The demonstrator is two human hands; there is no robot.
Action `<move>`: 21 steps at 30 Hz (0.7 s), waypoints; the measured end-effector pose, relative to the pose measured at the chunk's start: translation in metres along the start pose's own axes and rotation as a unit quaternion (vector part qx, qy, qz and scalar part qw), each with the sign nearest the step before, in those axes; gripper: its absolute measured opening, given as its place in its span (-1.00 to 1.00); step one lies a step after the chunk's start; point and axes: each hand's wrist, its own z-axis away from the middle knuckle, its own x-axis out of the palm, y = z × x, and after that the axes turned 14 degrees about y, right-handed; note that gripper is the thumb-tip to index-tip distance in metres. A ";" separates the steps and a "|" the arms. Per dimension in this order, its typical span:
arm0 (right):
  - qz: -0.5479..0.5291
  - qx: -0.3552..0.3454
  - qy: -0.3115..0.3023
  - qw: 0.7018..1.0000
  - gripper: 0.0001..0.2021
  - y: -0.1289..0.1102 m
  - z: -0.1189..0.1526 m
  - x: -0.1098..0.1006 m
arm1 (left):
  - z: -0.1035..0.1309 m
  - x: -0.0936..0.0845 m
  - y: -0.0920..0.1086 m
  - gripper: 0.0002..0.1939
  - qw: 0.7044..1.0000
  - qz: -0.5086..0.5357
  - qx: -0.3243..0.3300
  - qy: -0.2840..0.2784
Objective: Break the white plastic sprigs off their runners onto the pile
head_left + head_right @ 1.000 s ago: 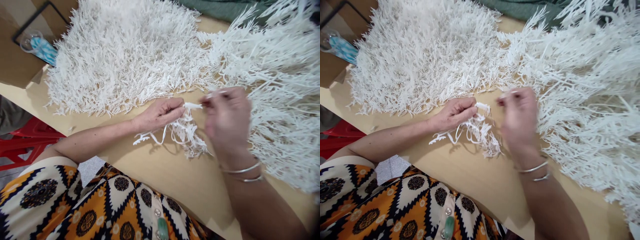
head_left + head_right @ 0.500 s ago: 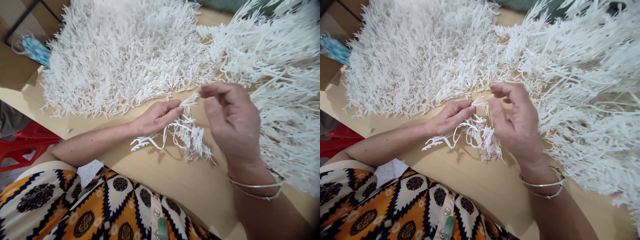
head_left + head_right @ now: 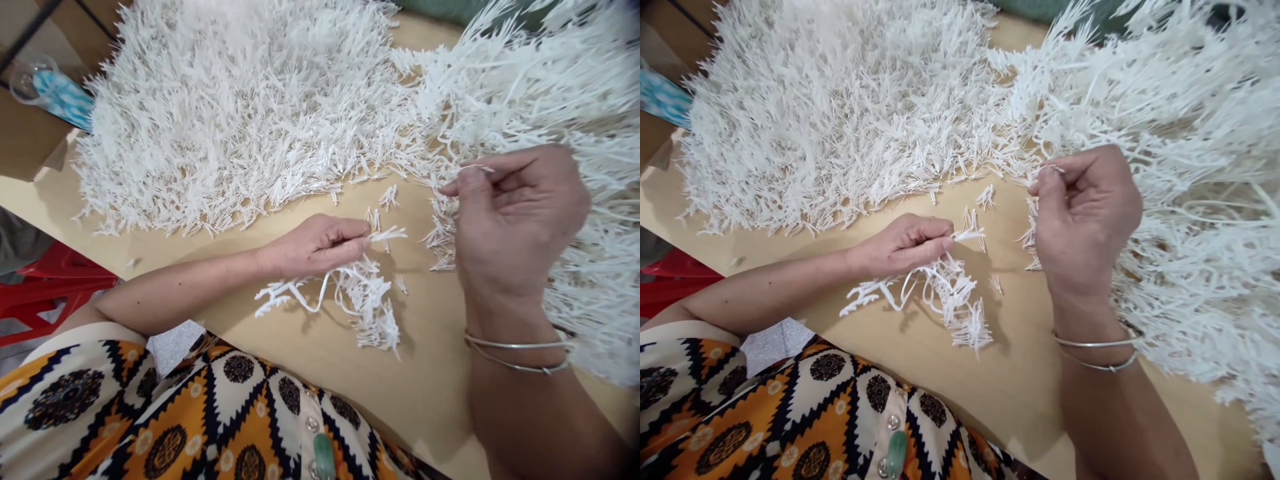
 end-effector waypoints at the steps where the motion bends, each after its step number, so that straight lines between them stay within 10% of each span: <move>1: 0.019 -0.005 -0.020 1.000 -0.89 0.000 -0.001 -0.002 | 0.000 0.000 -0.001 -0.57 1.000 0.011 -0.011 0.010; 11: -0.011 -0.088 -0.206 0.975 -0.89 -0.023 0.020 0.003 | -0.002 0.001 -0.004 -0.60 0.998 0.024 -0.018 0.057; 21: -0.006 0.037 -0.050 0.998 -0.77 -0.005 0.010 0.008 | 0.000 -0.001 -0.005 -0.50 0.997 0.065 -0.009 0.035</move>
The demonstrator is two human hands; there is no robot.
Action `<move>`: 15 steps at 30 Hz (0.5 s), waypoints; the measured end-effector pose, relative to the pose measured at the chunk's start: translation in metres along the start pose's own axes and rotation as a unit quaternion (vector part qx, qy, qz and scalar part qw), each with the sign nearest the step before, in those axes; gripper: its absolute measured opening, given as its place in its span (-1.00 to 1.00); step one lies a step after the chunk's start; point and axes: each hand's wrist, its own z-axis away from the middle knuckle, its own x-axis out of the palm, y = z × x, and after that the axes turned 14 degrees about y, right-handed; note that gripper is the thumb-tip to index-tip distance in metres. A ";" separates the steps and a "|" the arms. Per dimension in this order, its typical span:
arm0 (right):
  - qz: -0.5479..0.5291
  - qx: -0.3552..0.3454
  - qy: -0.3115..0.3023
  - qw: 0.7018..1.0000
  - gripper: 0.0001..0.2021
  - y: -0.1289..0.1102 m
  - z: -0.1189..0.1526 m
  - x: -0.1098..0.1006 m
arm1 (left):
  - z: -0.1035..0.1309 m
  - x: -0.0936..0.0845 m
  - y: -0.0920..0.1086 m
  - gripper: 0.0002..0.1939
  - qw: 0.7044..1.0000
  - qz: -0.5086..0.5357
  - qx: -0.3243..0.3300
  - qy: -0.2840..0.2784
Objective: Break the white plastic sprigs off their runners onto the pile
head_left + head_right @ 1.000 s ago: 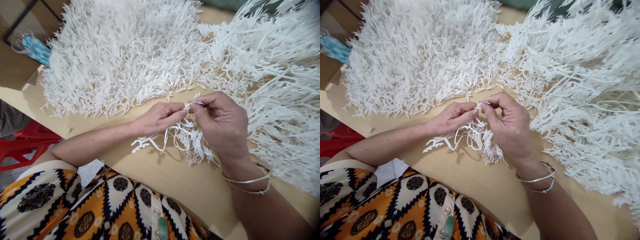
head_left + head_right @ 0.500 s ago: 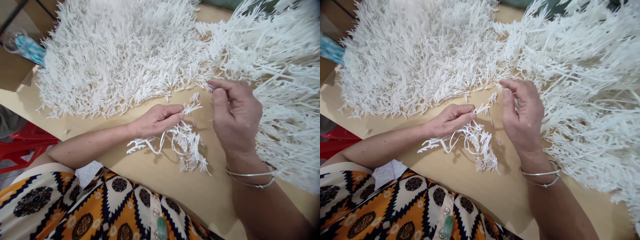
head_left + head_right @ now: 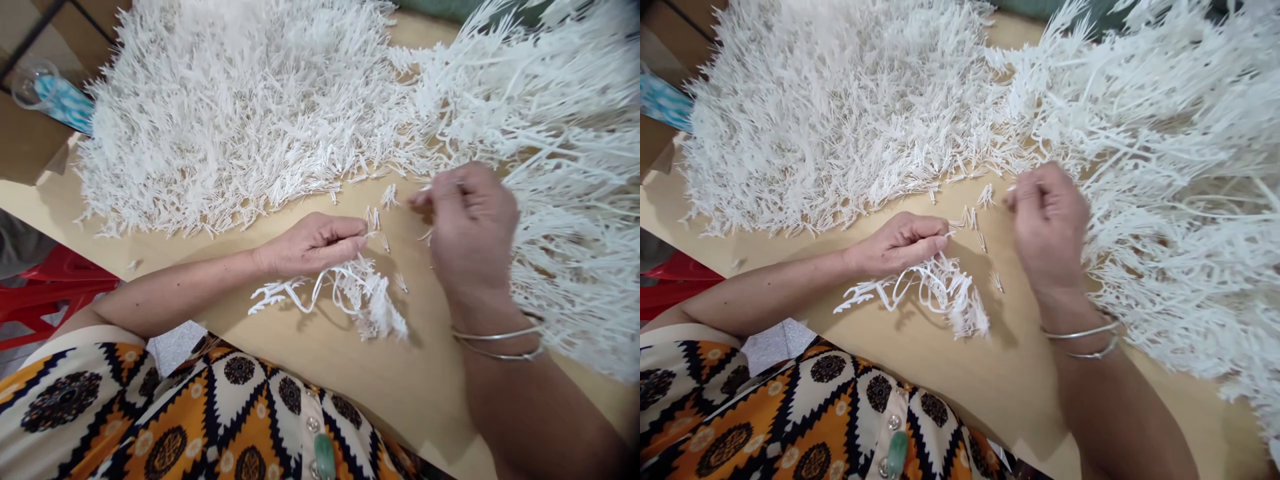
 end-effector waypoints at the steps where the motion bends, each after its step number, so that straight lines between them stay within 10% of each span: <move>1: -0.010 -0.001 0.043 0.999 -0.77 0.003 -0.004 -0.003 | 0.001 0.000 0.000 -0.50 1.000 0.010 -0.002 0.012; 10: 0.021 -0.036 -0.025 0.999 -0.77 -0.013 0.002 -0.007 | -0.004 0.000 0.001 -0.61 0.988 0.072 -0.060 0.122; 15: 0.008 0.039 -0.207 0.978 -0.77 -0.026 -0.009 -0.027 | -0.005 -0.001 0.002 -0.61 0.980 0.099 -0.107 0.135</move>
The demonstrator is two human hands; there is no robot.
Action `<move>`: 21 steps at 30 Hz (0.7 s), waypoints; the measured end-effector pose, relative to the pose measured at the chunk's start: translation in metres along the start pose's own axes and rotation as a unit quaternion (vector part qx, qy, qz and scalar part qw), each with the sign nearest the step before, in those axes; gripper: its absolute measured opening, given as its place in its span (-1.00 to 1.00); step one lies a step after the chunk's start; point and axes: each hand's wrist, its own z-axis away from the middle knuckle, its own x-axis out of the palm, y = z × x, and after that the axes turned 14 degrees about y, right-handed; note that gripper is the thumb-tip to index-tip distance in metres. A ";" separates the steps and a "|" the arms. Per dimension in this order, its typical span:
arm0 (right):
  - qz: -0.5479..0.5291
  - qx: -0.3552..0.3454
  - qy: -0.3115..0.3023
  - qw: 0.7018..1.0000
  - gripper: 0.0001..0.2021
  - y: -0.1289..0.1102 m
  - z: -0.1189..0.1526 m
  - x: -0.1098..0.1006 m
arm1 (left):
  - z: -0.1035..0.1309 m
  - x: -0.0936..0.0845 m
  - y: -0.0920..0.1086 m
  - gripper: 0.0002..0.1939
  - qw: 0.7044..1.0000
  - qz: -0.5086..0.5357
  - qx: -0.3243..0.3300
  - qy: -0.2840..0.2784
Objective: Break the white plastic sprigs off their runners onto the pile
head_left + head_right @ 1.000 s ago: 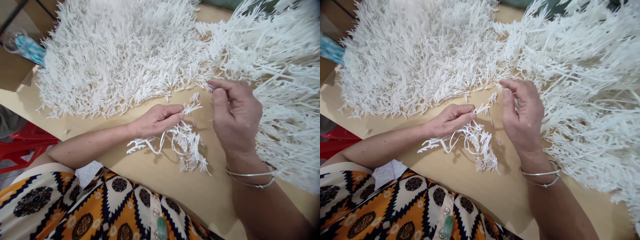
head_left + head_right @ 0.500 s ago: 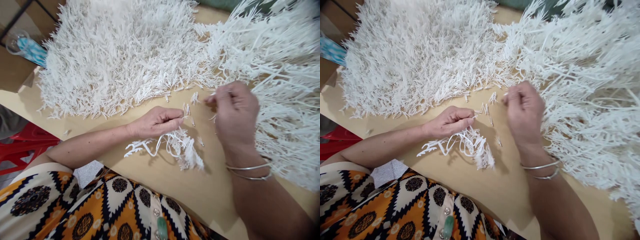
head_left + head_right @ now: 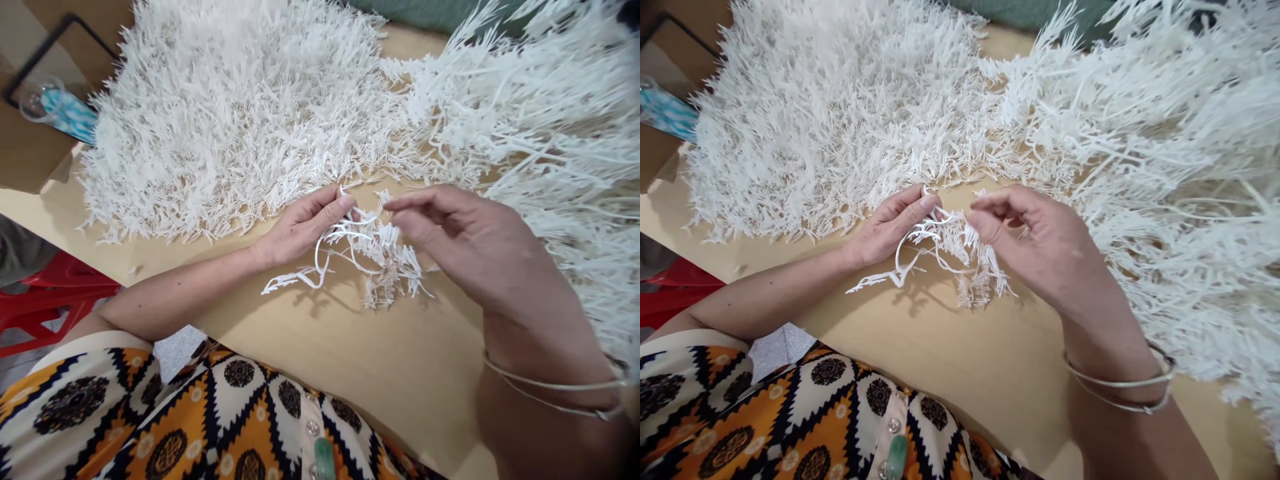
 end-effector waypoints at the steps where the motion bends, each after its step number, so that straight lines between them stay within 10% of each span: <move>1: -0.007 0.019 -0.030 0.999 -0.76 0.000 0.000 -0.003 | 0.000 0.000 0.001 -0.59 1.000 0.005 -0.004 0.002; 11: -0.054 0.014 -0.023 0.998 -0.90 -0.005 0.000 -0.004 | -0.001 0.001 -0.007 -0.43 0.994 -0.038 0.097 -0.023; 21: -0.003 -0.031 0.089 0.996 -0.90 0.018 0.000 0.018 | -0.004 0.004 -0.012 -0.64 0.999 0.000 0.045 -0.003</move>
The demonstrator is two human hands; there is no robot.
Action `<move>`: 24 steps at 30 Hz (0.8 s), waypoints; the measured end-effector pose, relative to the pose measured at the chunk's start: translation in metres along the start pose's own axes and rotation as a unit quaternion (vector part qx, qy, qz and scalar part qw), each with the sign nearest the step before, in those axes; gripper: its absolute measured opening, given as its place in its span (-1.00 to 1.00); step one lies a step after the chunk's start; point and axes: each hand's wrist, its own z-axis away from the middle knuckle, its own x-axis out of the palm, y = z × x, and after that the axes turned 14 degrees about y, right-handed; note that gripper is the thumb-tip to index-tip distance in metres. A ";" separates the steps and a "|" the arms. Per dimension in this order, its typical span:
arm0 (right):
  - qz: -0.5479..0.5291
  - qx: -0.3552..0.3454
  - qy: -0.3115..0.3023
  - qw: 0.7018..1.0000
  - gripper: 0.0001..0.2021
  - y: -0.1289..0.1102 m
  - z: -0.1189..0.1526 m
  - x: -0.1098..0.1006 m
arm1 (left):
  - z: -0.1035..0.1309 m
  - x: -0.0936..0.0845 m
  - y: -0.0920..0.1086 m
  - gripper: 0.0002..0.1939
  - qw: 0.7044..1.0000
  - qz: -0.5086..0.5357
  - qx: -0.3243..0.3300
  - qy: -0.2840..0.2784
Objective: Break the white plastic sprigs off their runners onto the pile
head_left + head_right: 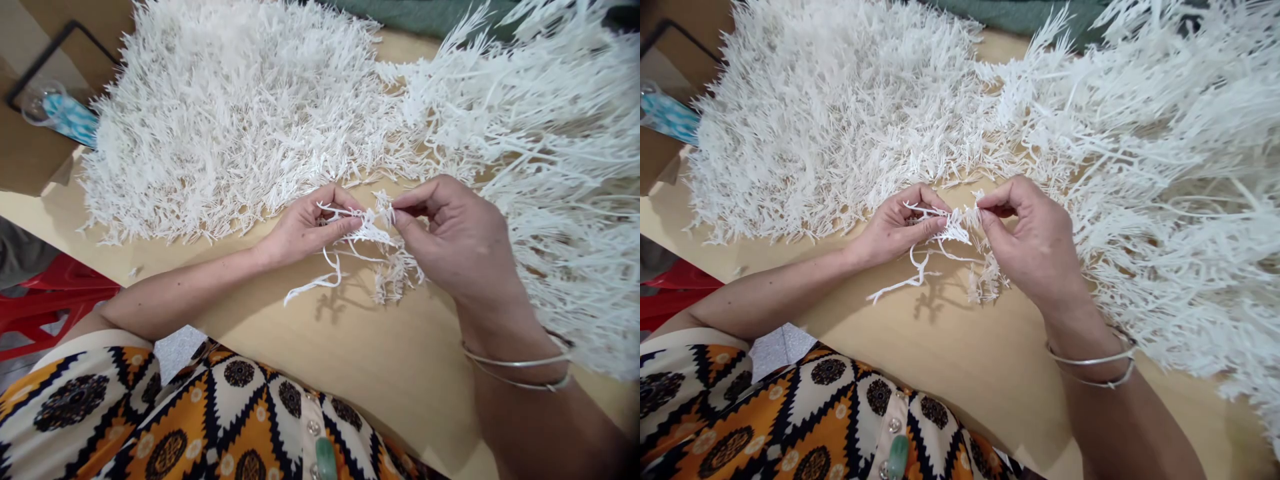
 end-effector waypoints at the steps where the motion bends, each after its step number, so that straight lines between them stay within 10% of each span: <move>1: 0.008 -0.010 0.012 1.000 -0.89 0.003 -0.001 0.002 | 0.000 0.000 0.000 -0.64 1.000 -0.001 -0.003 0.002; 8: 0.123 -0.043 0.142 0.981 -0.92 0.017 -0.019 -0.017 | 0.002 -0.004 -0.002 -0.72 0.999 -0.009 0.016 -0.027; 18: 0.086 -0.033 -0.050 0.995 -0.67 -0.020 0.010 -0.007 | 0.003 0.001 -0.004 -0.73 0.995 -0.071 0.056 0.034; 24: 0.136 -0.050 -0.044 0.989 -0.85 -0.013 0.009 -0.004 | 0.000 0.001 -0.005 -0.73 0.997 -0.060 0.046 0.029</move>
